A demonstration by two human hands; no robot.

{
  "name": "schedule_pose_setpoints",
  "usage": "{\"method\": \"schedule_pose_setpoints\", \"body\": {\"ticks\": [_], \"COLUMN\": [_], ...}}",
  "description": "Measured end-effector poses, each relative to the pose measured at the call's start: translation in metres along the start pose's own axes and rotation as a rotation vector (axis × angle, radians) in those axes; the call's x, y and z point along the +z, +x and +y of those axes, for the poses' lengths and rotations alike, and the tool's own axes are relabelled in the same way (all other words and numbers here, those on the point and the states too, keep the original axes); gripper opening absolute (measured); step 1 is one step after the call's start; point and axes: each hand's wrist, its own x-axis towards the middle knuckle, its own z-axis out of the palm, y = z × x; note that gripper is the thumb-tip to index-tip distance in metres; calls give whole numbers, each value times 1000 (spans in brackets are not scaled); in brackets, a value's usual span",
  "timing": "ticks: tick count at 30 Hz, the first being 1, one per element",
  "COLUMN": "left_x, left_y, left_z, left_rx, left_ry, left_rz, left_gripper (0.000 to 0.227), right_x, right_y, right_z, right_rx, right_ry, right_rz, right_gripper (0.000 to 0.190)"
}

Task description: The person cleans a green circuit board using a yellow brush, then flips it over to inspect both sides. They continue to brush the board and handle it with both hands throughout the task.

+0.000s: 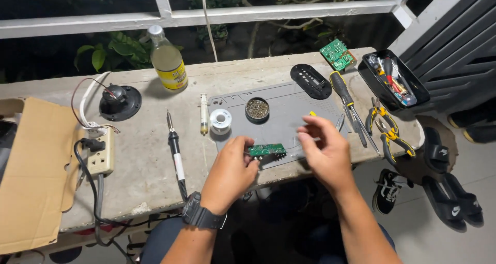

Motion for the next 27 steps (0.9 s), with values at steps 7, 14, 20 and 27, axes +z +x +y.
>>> {"method": "schedule_pose_setpoints", "body": {"ticks": [7, 14, 20, 27], "left_x": [6, 2, -8, 25], "left_y": [0, 5, 6, 18], "left_z": [-7, -10, 5, 7], "left_rx": [107, 115, -23, -233], "left_ry": [245, 26, -484, -1478], "left_rz": [42, 201, 320, -16], "left_gripper": [55, 44, 37, 48], "right_x": [62, 94, 63, 32], "right_y": [88, 93, 67, 20], "right_z": [-3, -2, -32, -77], "right_rx": [-280, -164, -302, -236], "right_ry": [-464, -553, -399, -234], "right_rz": [-396, -528, -365, -435], "right_gripper": [84, 96, 91, 82]}}
